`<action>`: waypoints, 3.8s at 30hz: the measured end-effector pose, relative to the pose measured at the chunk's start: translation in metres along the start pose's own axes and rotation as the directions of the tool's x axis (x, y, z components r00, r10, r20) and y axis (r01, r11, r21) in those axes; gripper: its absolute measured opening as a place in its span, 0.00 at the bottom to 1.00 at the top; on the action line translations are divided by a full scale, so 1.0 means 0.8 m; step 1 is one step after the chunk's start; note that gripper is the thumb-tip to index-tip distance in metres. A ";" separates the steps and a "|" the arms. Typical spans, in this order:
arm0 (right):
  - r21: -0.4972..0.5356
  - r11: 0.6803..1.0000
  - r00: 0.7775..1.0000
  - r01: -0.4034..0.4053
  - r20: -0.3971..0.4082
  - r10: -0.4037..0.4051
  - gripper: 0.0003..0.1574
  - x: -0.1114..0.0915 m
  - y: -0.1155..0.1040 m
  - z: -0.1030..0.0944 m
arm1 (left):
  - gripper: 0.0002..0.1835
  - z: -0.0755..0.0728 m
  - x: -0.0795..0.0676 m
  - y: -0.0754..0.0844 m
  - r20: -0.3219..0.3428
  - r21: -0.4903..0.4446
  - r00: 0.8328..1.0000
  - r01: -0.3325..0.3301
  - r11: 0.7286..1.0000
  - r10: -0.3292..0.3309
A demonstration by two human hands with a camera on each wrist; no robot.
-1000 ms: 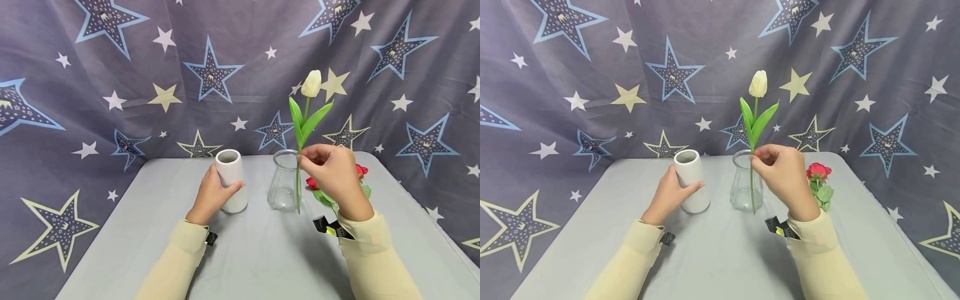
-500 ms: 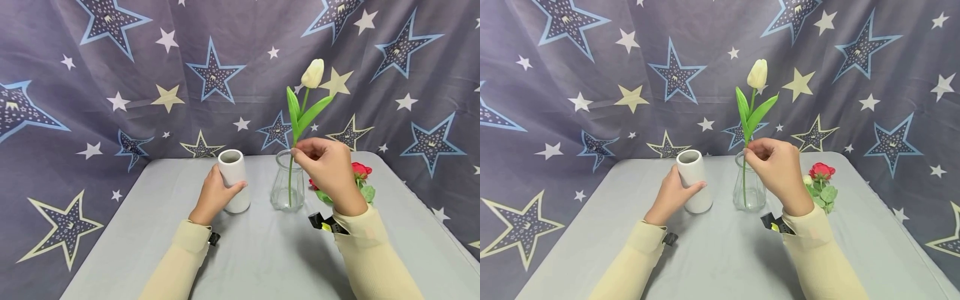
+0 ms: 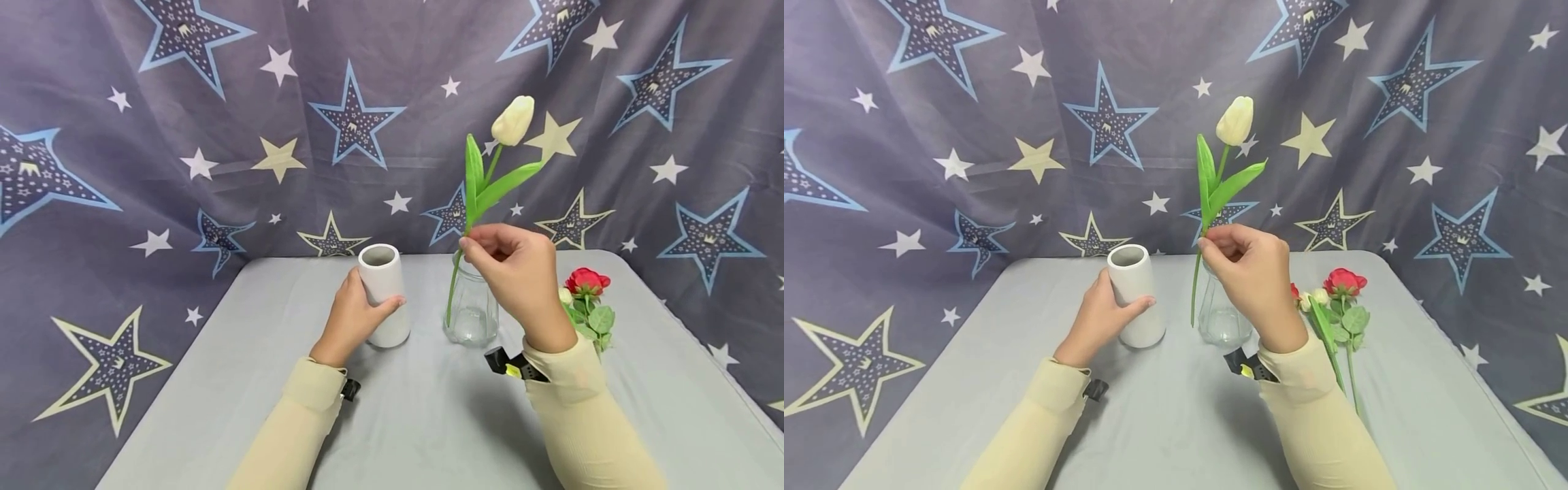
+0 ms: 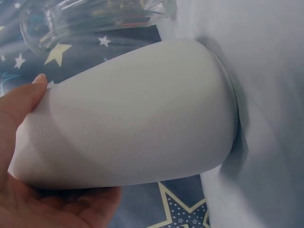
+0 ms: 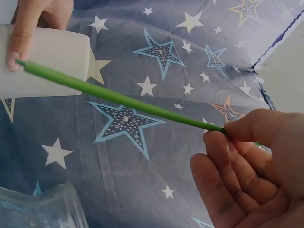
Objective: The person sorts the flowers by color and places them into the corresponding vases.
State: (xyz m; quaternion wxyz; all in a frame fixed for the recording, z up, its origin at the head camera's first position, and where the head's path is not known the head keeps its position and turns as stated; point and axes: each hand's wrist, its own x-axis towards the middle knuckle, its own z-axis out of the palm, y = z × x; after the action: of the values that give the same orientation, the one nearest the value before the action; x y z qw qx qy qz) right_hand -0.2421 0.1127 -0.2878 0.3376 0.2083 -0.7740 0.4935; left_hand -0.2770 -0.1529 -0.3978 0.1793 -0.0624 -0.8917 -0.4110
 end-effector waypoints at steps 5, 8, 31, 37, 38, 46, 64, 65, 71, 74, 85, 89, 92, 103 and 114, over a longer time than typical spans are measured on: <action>0.022 1.000 0.999 0.016 -0.029 -0.016 0.07 -0.002 0.001 0.005 | 0.48 0.002 0.003 0.000 0.003 0.012 1.000 -0.004 1.000 0.004; 0.053 0.998 0.998 0.036 -0.047 -0.034 0.08 -0.002 0.001 0.009 | 0.48 0.002 0.005 -0.002 -0.008 0.020 1.000 -0.011 1.000 0.011; 0.185 0.973 0.986 0.136 -0.125 -0.114 0.03 -0.008 -0.007 0.020 | 0.49 0.002 0.001 -0.003 0.002 0.005 1.000 -0.001 1.000 0.001; 0.215 0.959 0.976 0.187 -0.147 -0.158 0.05 -0.008 -0.002 0.024 | 0.50 0.001 0.005 -0.003 -0.002 0.010 1.000 -0.019 1.000 0.019; 0.214 0.958 0.975 0.191 -0.152 -0.160 0.05 -0.008 -0.002 0.024 | 0.50 0.001 0.006 -0.003 -0.004 0.012 1.000 -0.023 1.000 0.023; 0.259 0.945 0.969 0.201 -0.196 -0.153 0.04 -0.010 -0.016 0.027 | 0.51 0.000 0.010 -0.003 -0.005 0.023 1.000 -0.024 0.999 0.024; 0.242 0.941 0.963 0.238 -0.185 -0.196 0.06 -0.013 -0.046 0.037 | 0.49 -0.001 0.007 -0.003 -0.015 0.015 1.000 -0.014 1.000 0.014; 0.240 0.941 0.964 0.238 -0.179 -0.198 0.06 -0.013 -0.046 0.038 | 0.49 0.000 0.007 -0.004 -0.014 0.013 1.000 -0.012 1.000 0.012; 0.207 0.947 0.962 0.247 -0.167 -0.214 0.06 -0.011 -0.037 0.049 | 0.49 0.002 0.003 -0.004 -0.007 0.005 1.000 -0.003 1.000 0.003; 0.198 0.949 0.965 0.243 -0.153 -0.215 0.06 -0.006 -0.022 0.057 | 0.49 0.003 0.002 -0.004 -0.008 -0.001 1.000 -0.009 1.000 0.009; 0.108 0.957 0.960 0.271 -0.096 -0.261 0.05 0.005 0.007 0.074 | 0.50 0.005 0.004 -0.003 -0.004 0.003 1.000 -0.001 1.000 0.001; 0.066 0.957 0.957 0.283 -0.079 -0.277 0.05 0.008 0.009 0.075 | 0.49 0.004 0.004 -0.002 -0.009 0.000 1.000 -0.006 1.000 0.006; 0.025 0.960 0.959 0.279 -0.051 -0.277 0.06 0.009 0.009 0.076 | 0.49 0.004 0.004 -0.001 -0.011 -0.001 1.000 -0.007 1.000 0.007; -0.047 0.973 0.974 0.226 0.036 -0.224 0.07 0.010 0.008 0.090 | 0.49 0.004 0.003 -0.001 -0.001 -0.012 1.000 0.005 1.000 -0.005; -0.015 0.980 0.977 0.196 0.089 -0.194 0.06 0.007 0.013 0.103 | 0.49 0.003 0.002 0.001 0.003 -0.012 1.000 0.006 1.000 -0.006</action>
State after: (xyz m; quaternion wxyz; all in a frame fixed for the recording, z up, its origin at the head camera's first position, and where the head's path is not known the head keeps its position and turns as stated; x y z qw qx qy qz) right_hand -0.2789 0.0426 -0.3140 0.3528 0.3007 -0.7697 0.4390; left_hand -0.2787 -0.1506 -0.3979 0.1763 -0.0614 -0.8896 -0.4169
